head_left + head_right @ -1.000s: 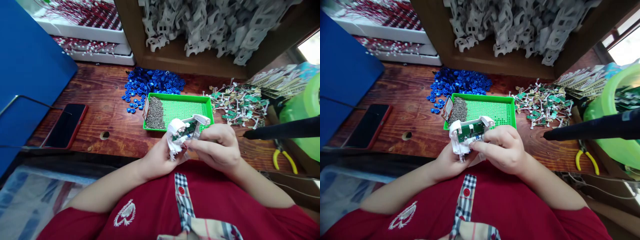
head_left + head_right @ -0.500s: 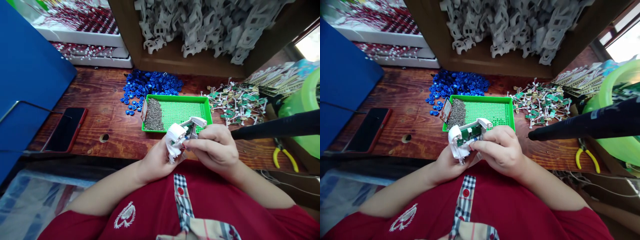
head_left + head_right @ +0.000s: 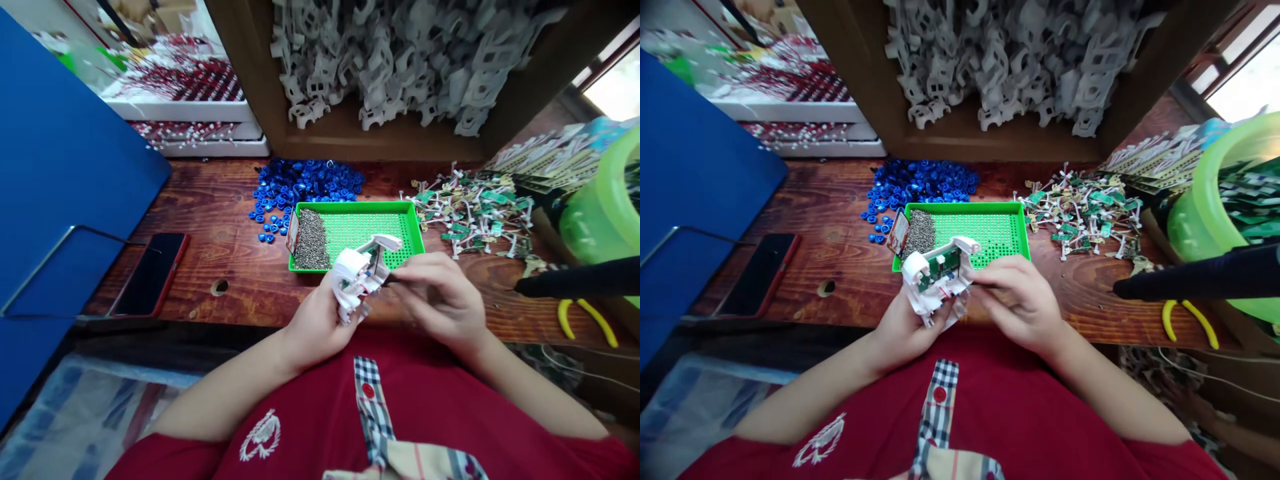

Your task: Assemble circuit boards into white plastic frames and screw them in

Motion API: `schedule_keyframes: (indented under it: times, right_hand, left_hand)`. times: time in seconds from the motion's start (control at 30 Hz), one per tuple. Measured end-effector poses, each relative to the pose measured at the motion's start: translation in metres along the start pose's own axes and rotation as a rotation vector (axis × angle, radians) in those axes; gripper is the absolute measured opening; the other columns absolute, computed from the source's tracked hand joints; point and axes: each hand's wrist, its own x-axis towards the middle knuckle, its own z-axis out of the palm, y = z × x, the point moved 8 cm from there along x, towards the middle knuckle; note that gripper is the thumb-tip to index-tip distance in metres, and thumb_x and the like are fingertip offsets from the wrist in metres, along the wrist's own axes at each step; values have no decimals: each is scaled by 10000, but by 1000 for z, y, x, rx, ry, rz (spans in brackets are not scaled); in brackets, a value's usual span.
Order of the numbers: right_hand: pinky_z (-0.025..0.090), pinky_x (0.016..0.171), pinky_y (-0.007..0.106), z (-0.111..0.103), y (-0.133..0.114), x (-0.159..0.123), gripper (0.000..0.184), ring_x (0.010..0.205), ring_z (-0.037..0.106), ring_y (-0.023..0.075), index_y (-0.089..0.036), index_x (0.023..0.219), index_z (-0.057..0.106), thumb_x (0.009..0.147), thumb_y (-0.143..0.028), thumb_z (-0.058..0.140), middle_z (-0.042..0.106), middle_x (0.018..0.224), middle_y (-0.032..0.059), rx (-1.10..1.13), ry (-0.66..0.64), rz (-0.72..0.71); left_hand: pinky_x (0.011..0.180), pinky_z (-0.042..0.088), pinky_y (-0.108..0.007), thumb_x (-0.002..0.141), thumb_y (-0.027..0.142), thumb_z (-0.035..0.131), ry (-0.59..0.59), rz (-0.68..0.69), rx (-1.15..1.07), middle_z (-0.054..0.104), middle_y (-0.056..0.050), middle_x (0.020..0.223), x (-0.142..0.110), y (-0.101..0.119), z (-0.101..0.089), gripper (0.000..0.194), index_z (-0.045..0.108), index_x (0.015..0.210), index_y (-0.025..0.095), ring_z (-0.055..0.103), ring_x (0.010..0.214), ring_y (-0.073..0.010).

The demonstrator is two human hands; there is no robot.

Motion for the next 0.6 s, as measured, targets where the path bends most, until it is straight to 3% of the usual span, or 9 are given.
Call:
schedule_keyframes:
  times: [0.1,0.2,0.37,0.5,0.6]
  right_hand:
    - [532,731,199,2,31,-12,331,832,618,106,-229,1101,563,784,-237,656,619,918,26,362,116,314]
    - [560,700,215,28,40,-22,409,817,660,135,-206,1103,576,743,-358,697,669,953,46,672,-26,515]
    - [583,596,244,45,50,-50,399,696,683,182,-198,990,630,633,-295,780,708,875,59,716,-170,845]
    - [586,575,236,50,60,-74,409,672,680,206,-194,865,650,531,-350,826,711,813,57,632,-259,1023]
    - [584,566,224,50,69,-91,362,668,677,212,-190,792,660,537,-396,812,709,793,63,543,-289,1027]
  left_hand:
    - [918,483,-392,800,229,554,-50,-45,-50,645,-134,1112,-2,-2,9,395,467,1178,158,626,1023,-255]
    - [903,493,-407,793,273,566,-83,-41,-64,623,-168,1151,-7,4,19,525,375,1263,139,616,1052,-282]
    - [766,539,-430,751,342,586,-92,-25,17,628,-235,1098,-19,11,30,839,111,1383,61,658,952,-339]
    - [790,531,-434,739,285,566,-112,2,93,605,-236,1138,-31,10,39,809,125,1383,71,645,995,-347]
    - [816,530,-428,766,294,540,-136,17,79,594,-236,1147,-40,9,47,784,122,1387,64,629,1036,-348]
